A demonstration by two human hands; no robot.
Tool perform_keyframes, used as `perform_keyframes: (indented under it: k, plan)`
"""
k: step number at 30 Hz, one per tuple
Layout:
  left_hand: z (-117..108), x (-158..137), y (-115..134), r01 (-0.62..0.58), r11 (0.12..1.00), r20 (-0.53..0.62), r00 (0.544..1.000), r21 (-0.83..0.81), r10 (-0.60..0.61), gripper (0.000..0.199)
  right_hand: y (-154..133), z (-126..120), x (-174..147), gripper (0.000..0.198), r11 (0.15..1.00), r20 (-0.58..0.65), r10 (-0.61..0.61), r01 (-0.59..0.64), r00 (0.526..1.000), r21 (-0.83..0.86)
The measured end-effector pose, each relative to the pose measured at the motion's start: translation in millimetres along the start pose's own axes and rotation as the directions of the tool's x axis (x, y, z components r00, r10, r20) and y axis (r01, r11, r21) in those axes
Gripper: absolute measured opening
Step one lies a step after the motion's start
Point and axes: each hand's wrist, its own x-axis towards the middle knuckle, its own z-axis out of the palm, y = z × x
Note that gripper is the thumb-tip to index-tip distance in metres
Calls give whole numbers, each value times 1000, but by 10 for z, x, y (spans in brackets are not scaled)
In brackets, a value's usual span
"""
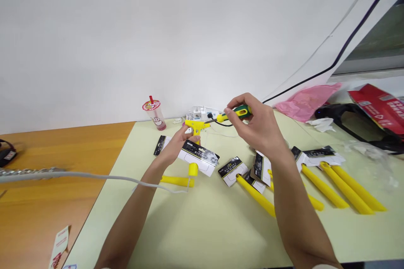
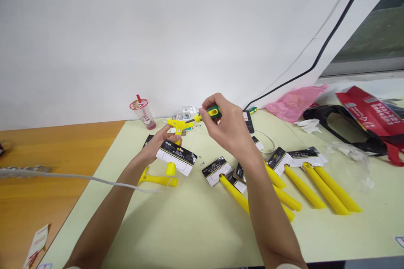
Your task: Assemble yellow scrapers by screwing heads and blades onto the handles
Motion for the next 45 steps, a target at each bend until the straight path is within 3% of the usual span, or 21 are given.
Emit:
perform_keyframes:
  k: [10, 17, 30, 39, 45]
  plan:
    - [73, -49, 74, 6, 998, -1, 1000, -65, -6, 73, 141, 67, 37, 18, 1000, 48, 28, -28, 998, -3]
    - [78, -31, 38, -10, 999, -50, 999, -35, 8, 70, 152, 74, 38, 15, 1000, 70, 11, -10, 997, -12]
    - [82, -24, 2, -9, 992, -27, 1000, -128, 6, 78, 140, 59, 30, 12, 1000, 76, 12, -11, 997, -13]
    - [63, -27, -6, -5, 997, -55, 998, -82, 0, 79, 150, 56, 25, 10, 1000, 83, 6, -5, 997, -16]
    - [45, -24, 28, -66, 998, -10, 998, 1, 66, 84, 142, 51, 30, 10, 1000, 80, 14, -12, 997, -27]
